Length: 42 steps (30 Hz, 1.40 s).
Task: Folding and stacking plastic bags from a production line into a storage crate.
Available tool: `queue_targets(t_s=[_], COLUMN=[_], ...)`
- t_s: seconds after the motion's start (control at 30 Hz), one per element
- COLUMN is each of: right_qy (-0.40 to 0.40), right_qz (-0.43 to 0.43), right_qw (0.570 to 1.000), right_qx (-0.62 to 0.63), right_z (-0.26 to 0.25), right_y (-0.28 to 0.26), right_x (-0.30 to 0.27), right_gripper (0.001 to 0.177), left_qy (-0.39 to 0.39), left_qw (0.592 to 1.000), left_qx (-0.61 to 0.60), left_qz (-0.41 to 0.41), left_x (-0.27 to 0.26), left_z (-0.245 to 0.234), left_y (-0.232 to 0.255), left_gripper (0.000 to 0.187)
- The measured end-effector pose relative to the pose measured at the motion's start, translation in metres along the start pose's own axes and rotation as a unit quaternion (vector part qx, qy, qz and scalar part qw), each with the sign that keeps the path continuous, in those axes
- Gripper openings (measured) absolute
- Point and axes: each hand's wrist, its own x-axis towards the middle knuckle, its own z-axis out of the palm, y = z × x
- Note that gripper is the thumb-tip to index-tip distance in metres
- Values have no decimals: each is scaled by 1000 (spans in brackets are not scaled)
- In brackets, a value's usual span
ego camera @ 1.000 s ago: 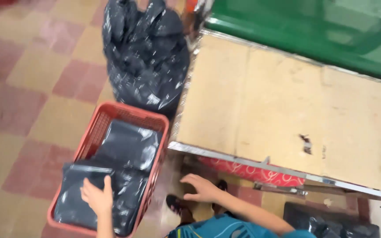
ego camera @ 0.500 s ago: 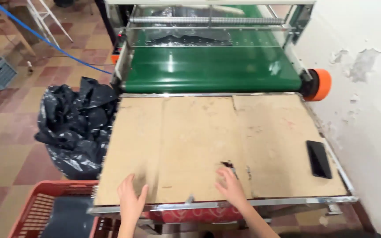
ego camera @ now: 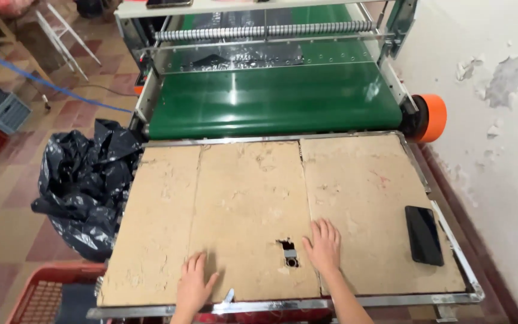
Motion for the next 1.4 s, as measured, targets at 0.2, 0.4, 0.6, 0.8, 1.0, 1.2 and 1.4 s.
queue_targets(t_s=[0.2, 0.4, 0.6, 0.8, 1.0, 1.2, 1.4], right_qy=[-3, -78, -82, 22, 33, 49, 46], right_qz=[27, 85, 139, 109, 114, 90, 89], right_qw=[999, 989, 984, 990, 990, 993, 995], right_qx=[-33, -96, -81, -83, -80, -66, -10], right_z=[7, 8, 17, 41, 46, 40, 39], right_y=[1, -15, -61, -46, -45, -49, -45], right_x=[6, 50, 63, 58, 58, 58, 58], right_gripper=[59, 49, 61, 55, 59, 57, 58], left_qy=[46, 30, 53, 57, 3, 7, 146], left_qw=[998, 993, 955, 871, 663, 506, 422], left_qx=[-29, -107, -290, -480, -722, -845, -817], left_qz=[38, 26, 37, -90, -198, -170, -364], left_x=[42, 102, 229, 366, 426, 484, 420], left_z=[4, -5, 3, 1, -29, -16, -62], left_y=[-28, -46, -36, 15, 69, 84, 117], left_gripper=[68, 67, 55, 41, 50, 110, 61])
